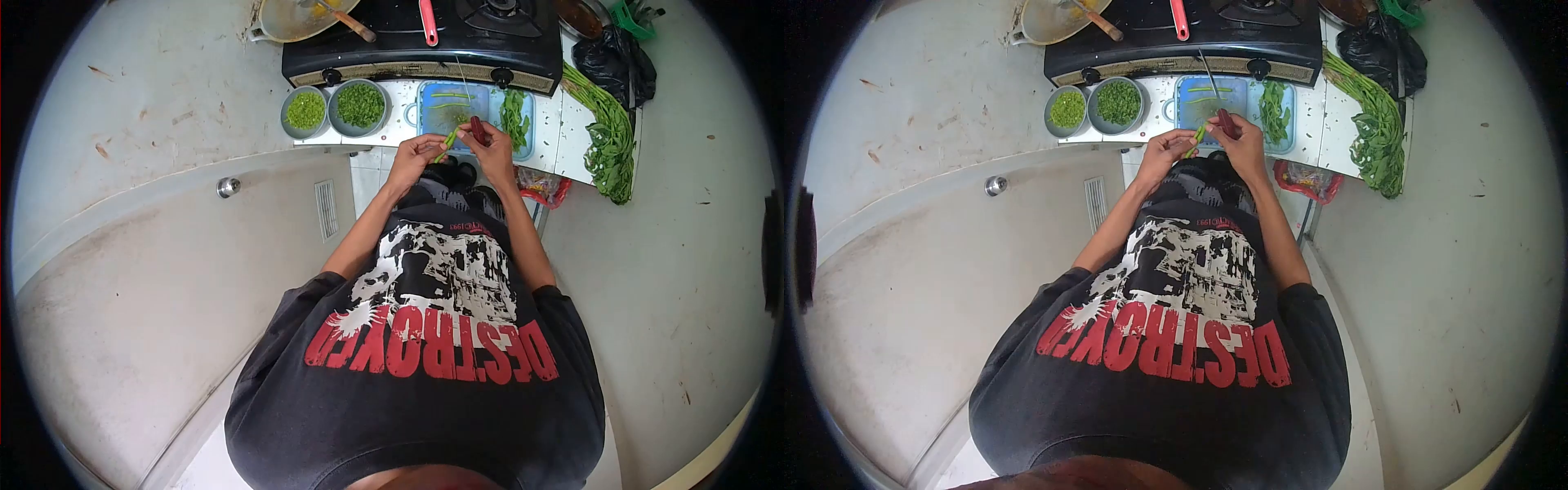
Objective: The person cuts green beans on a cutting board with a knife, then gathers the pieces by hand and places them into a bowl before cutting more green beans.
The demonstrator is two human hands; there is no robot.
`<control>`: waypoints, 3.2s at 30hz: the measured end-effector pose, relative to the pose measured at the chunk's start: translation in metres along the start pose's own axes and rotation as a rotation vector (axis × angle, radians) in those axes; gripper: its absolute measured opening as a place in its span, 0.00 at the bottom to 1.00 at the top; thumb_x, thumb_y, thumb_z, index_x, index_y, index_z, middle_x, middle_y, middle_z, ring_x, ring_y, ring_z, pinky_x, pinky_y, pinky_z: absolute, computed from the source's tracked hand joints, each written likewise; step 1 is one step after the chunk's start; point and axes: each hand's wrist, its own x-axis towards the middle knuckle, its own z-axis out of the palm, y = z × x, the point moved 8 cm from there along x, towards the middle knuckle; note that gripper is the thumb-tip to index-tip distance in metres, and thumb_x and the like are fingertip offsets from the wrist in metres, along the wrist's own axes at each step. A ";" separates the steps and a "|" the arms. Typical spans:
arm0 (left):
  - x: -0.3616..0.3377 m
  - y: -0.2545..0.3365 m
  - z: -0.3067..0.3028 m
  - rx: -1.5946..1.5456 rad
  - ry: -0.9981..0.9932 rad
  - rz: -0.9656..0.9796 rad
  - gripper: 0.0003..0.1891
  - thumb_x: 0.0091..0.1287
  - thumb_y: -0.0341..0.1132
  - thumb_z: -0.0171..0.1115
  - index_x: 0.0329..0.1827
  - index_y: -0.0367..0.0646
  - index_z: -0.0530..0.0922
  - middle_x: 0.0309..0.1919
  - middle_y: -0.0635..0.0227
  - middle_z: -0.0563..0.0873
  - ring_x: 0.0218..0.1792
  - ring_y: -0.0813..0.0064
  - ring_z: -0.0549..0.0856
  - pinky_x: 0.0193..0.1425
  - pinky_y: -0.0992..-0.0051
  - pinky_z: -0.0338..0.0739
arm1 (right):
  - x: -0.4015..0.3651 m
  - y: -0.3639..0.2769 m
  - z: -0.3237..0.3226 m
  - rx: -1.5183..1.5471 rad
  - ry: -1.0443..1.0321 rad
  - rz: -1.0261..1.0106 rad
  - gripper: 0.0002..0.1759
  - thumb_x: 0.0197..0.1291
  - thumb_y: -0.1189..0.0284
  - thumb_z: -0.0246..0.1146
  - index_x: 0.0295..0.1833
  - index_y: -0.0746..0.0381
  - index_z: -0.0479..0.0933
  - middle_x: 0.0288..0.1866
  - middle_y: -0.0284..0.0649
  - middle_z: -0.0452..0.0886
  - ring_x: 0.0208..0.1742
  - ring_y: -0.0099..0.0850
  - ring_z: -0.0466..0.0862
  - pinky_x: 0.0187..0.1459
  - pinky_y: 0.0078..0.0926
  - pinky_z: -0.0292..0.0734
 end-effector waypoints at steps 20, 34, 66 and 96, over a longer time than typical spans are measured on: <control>-0.013 -0.057 -0.064 -0.061 0.277 -0.082 0.14 0.76 0.28 0.64 0.60 0.31 0.82 0.51 0.59 0.90 0.46 0.72 0.90 0.56 0.74 0.86 | -0.021 0.081 0.016 -0.767 -0.192 -0.121 0.25 0.75 0.52 0.60 0.41 0.67 0.82 0.31 0.56 0.86 0.35 0.59 0.87 0.40 0.54 0.81; 0.002 -0.049 -0.082 0.296 0.258 0.056 0.17 0.78 0.34 0.64 0.62 0.31 0.82 0.48 0.62 0.91 0.43 0.77 0.88 0.50 0.74 0.83 | -0.017 0.093 -0.008 -0.580 0.041 -0.044 0.26 0.74 0.53 0.62 0.38 0.69 0.83 0.24 0.58 0.80 0.28 0.57 0.84 0.33 0.48 0.75; 0.051 -0.015 -0.012 1.316 0.157 0.738 0.14 0.66 0.37 0.72 0.53 0.45 0.86 0.46 0.65 0.85 0.49 0.57 0.82 0.54 0.60 0.76 | -0.054 0.095 -0.014 -0.437 0.033 -0.001 0.23 0.74 0.55 0.63 0.43 0.68 0.84 0.26 0.58 0.81 0.29 0.56 0.86 0.32 0.45 0.76; 0.059 -0.032 -0.010 1.201 0.230 0.734 0.10 0.67 0.29 0.69 0.49 0.39 0.81 0.44 0.57 0.81 0.48 0.52 0.80 0.55 0.58 0.78 | -0.051 0.108 0.015 -0.738 -0.127 0.121 0.28 0.76 0.51 0.58 0.43 0.69 0.82 0.27 0.62 0.84 0.35 0.64 0.86 0.40 0.60 0.81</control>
